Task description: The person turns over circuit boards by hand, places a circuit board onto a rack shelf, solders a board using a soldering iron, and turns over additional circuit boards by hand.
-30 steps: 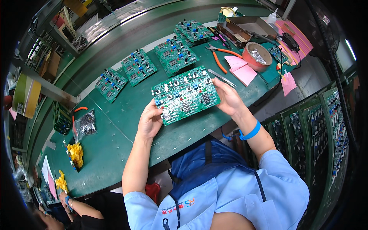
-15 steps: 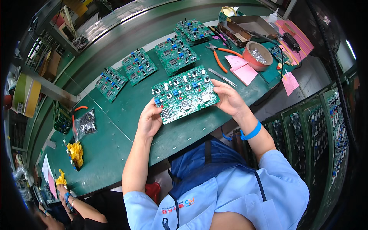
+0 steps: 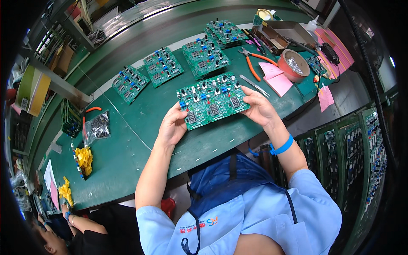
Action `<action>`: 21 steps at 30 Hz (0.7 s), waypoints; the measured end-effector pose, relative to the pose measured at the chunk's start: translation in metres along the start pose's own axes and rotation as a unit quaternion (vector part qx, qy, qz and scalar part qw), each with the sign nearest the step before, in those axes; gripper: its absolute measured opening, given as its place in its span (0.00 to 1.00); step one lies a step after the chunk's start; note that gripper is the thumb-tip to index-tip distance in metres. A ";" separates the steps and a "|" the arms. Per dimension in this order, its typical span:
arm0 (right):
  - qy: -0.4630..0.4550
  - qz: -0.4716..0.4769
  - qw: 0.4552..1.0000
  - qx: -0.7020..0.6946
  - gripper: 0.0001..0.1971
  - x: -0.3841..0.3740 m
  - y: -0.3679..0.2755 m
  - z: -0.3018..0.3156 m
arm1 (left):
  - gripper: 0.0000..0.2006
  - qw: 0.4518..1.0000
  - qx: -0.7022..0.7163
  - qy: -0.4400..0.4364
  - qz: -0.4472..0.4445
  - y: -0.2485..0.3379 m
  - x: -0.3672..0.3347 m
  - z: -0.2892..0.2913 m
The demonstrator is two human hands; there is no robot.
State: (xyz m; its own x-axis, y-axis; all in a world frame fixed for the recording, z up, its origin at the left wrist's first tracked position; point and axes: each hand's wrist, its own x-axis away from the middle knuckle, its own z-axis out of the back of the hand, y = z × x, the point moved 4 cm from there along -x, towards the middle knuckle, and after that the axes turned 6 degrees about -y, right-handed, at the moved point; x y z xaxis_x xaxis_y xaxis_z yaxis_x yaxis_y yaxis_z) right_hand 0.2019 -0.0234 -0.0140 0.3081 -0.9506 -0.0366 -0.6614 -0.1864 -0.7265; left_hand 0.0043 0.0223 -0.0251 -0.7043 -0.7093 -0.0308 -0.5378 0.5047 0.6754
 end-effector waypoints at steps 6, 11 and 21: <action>0.027 0.011 0.999 0.018 0.22 -0.003 0.000 0.003 | 0.21 1.000 -0.002 0.006 -0.008 0.002 0.001 0.001; 0.031 0.006 0.999 0.015 0.21 -0.007 0.003 0.009 | 0.21 1.000 -0.005 0.013 -0.019 0.004 0.002 -0.003; 0.027 0.010 0.999 0.019 0.21 -0.011 0.003 0.010 | 0.20 1.000 0.008 0.010 -0.024 0.004 0.000 0.001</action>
State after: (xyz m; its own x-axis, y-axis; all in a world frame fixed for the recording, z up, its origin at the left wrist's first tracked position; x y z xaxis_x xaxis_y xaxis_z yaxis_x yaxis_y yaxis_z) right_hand 0.2038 -0.0110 -0.0227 0.2568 -0.9663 -0.0156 -0.6399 -0.1579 -0.7520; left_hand 0.0019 0.0247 -0.0231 -0.6679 -0.7427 -0.0486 -0.5789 0.4773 0.6610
